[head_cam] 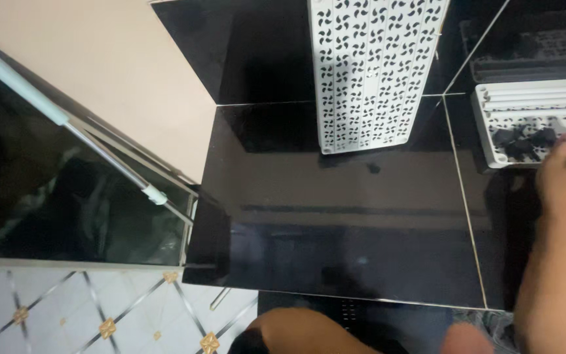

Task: The person takes apart a small white plastic two-tier shelf on a black tiled counter, pulling the perforated trays off the leg posts and removing the black plastic connector clips, then reassembles the shelf by fitting the trays back onto the posts and pressing the clips into place.

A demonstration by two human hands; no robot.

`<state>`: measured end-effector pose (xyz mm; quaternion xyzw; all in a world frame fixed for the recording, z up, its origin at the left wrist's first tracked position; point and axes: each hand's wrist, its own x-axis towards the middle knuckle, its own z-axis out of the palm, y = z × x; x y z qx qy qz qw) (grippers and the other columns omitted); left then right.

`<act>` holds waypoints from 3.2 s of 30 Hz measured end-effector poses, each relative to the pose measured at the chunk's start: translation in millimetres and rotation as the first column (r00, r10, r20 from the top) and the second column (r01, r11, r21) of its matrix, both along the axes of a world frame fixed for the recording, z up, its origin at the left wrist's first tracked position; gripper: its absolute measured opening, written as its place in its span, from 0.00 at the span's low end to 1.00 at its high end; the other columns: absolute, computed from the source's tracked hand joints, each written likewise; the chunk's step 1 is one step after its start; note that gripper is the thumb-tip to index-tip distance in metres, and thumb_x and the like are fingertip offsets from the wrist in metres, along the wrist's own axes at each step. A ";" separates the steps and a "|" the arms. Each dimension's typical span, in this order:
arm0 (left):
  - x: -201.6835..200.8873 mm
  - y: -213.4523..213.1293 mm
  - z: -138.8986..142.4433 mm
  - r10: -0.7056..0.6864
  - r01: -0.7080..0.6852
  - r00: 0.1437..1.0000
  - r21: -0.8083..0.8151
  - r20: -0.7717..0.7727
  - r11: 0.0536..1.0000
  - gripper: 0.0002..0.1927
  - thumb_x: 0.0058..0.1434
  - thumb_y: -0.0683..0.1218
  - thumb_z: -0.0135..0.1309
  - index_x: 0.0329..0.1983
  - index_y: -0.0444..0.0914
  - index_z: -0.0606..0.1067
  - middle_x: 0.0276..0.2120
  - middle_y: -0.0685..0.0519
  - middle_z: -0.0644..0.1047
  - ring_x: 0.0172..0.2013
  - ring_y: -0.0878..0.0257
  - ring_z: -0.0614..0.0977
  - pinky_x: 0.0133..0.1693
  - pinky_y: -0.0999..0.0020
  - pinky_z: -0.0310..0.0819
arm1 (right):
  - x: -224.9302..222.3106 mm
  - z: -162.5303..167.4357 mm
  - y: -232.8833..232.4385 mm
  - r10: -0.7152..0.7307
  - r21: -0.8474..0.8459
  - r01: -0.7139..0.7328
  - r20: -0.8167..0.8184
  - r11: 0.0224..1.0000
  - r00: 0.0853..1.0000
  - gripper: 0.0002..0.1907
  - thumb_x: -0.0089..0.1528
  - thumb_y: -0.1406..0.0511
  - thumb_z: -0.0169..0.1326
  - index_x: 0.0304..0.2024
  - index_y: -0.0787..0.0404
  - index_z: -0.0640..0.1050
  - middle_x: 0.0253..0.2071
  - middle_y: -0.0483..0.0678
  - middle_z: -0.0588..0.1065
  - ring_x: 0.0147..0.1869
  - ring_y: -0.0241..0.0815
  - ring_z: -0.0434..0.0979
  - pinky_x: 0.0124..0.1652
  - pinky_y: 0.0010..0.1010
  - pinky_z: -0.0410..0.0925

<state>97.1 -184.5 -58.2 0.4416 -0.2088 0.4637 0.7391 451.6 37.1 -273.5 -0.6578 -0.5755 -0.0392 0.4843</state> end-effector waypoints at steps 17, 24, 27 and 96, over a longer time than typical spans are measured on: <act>-111.7 181.9 -146.0 0.752 -0.720 -0.474 0.693 -0.457 -0.033 0.36 0.51 0.50 0.69 0.54 0.29 0.64 0.47 0.38 0.66 0.46 0.49 0.72 0.49 0.52 0.70 | -166.8 103.5 -20.3 0.485 -0.047 -0.483 0.117 0.874 0.867 0.07 0.67 0.67 0.57 0.42 0.68 0.78 0.40 0.57 0.76 0.38 0.50 0.77 0.39 0.38 0.69; -127.9 212.5 -167.7 0.612 -0.499 -0.530 0.800 -0.587 0.335 0.20 0.60 0.57 0.64 0.46 0.40 0.75 0.48 0.49 0.80 0.50 0.51 0.80 0.49 0.55 0.73 | -209.8 84.0 8.9 0.457 -0.262 -0.568 -0.381 0.780 0.804 0.22 0.69 0.59 0.53 0.59 0.68 0.71 0.32 0.55 0.79 0.29 0.37 0.77 0.32 0.30 0.69; -126.7 209.4 -170.4 0.566 -0.525 -0.560 0.787 -0.606 0.324 0.21 0.59 0.57 0.63 0.48 0.42 0.75 0.43 0.51 0.80 0.43 0.51 0.82 0.45 0.55 0.74 | -215.4 60.6 9.7 0.500 -0.172 -0.622 -0.450 0.764 0.739 0.24 0.69 0.61 0.53 0.63 0.68 0.69 0.34 0.54 0.79 0.32 0.36 0.78 0.34 0.28 0.70; -144.6 204.1 -194.0 0.799 -0.633 -0.483 0.773 -0.358 -0.037 0.24 0.65 0.46 0.63 0.60 0.35 0.67 0.60 0.40 0.62 0.61 0.45 0.69 0.62 0.52 0.66 | -160.0 57.3 11.6 0.315 -0.124 -0.310 0.023 0.943 0.949 0.14 0.64 0.67 0.59 0.49 0.71 0.79 0.40 0.61 0.76 0.39 0.60 0.77 0.40 0.45 0.69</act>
